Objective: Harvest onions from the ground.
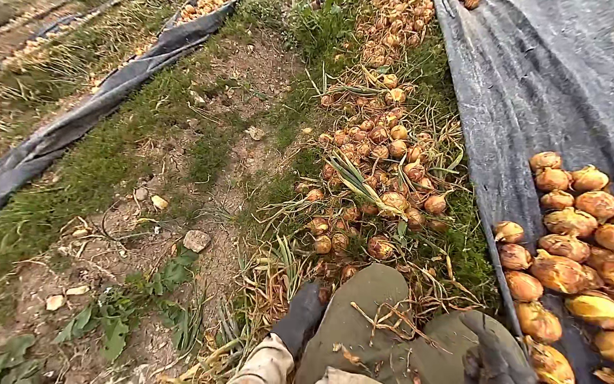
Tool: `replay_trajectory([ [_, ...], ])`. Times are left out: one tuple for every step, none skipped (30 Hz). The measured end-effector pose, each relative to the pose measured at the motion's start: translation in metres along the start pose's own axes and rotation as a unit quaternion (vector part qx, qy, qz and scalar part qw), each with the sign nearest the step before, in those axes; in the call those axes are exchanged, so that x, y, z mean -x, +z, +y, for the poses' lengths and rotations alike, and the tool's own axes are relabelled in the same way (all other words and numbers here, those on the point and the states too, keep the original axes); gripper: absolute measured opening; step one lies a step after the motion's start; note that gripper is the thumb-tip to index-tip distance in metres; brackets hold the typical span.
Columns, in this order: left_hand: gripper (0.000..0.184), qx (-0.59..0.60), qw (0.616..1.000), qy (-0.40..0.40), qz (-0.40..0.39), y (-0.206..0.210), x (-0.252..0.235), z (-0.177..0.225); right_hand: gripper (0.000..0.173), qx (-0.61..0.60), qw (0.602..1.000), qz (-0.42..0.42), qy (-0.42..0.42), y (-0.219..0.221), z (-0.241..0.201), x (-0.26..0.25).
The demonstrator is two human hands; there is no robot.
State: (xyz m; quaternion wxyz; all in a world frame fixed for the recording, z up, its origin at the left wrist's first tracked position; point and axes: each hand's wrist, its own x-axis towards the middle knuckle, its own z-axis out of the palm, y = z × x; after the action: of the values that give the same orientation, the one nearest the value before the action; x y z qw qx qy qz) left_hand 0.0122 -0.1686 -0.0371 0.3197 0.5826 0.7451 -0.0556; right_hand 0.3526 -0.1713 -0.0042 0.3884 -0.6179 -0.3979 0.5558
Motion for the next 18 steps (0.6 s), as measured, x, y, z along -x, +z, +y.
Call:
replay_trajectory([
  [0.069,0.082,0.989,-0.107,-0.066,0.005,0.014,-0.006,0.042,0.018,1.000,-0.014,0.010,0.004,0.002,0.003],
  [0.075,0.139,0.981,-0.130,-0.026,0.034,0.026,-0.031,0.042,0.048,0.998,-0.037,0.010,0.004,0.003,0.006],
  [0.078,0.166,0.978,-0.119,0.052,0.073,0.031,-0.066,0.042,0.081,0.995,-0.063,0.005,0.005,0.002,0.008],
  [0.083,0.198,0.969,-0.126,0.082,0.090,0.032,-0.089,0.042,0.113,0.990,-0.089,-0.002,0.007,0.001,0.009],
  [0.085,0.223,0.960,-0.142,0.093,0.087,0.035,-0.100,0.043,0.147,0.983,-0.111,-0.016,0.012,0.000,0.012],
  [0.088,0.242,0.954,-0.147,0.103,0.075,0.040,-0.103,0.044,0.189,0.973,-0.126,-0.036,0.016,-0.003,0.015],
  [0.091,0.253,0.949,-0.142,0.126,0.059,0.047,-0.100,0.045,0.233,0.960,-0.142,-0.062,0.021,-0.007,0.019],
  [0.095,0.271,0.942,-0.125,0.154,0.039,0.056,-0.095,0.046,0.277,0.943,-0.156,-0.094,0.028,-0.013,0.021],
  [0.097,0.305,0.930,-0.091,0.182,0.019,0.067,-0.087,0.047,0.311,0.927,-0.171,-0.121,0.036,-0.018,0.022],
  [0.097,0.353,0.912,-0.048,0.204,0.001,0.080,-0.076,0.048,0.332,0.914,-0.187,-0.139,0.045,-0.024,0.023],
  [0.095,0.398,0.891,-0.004,0.218,-0.016,0.092,-0.063,0.050,0.341,0.905,-0.200,-0.155,0.056,-0.030,0.023],
  [0.093,0.432,0.872,0.041,0.227,-0.031,0.103,-0.047,0.053,0.341,0.900,-0.220,-0.158,0.069,-0.038,0.023],
  [0.091,0.452,0.856,0.091,0.233,-0.042,0.113,-0.032,0.058,0.334,0.898,-0.244,-0.152,0.081,-0.045,0.022],
  [0.090,0.458,0.845,0.141,0.236,-0.049,0.121,-0.017,0.062,0.308,0.903,-0.262,-0.148,0.094,-0.051,0.023],
  [0.088,0.452,0.841,0.185,0.233,-0.053,0.126,-0.004,0.066,0.264,0.912,-0.275,-0.154,0.104,-0.056,0.026],
  [0.085,0.434,0.844,0.220,0.226,-0.054,0.130,0.008,0.068,0.201,0.923,-0.279,-0.170,0.112,-0.056,0.031],
  [0.082,0.402,0.854,0.251,0.215,-0.054,0.132,0.018,0.069,0.133,0.933,-0.281,-0.182,0.118,-0.056,0.036],
  [0.079,0.357,0.867,0.281,0.204,-0.055,0.133,0.025,0.067,0.067,0.940,-0.270,-0.196,0.122,-0.054,0.042],
])
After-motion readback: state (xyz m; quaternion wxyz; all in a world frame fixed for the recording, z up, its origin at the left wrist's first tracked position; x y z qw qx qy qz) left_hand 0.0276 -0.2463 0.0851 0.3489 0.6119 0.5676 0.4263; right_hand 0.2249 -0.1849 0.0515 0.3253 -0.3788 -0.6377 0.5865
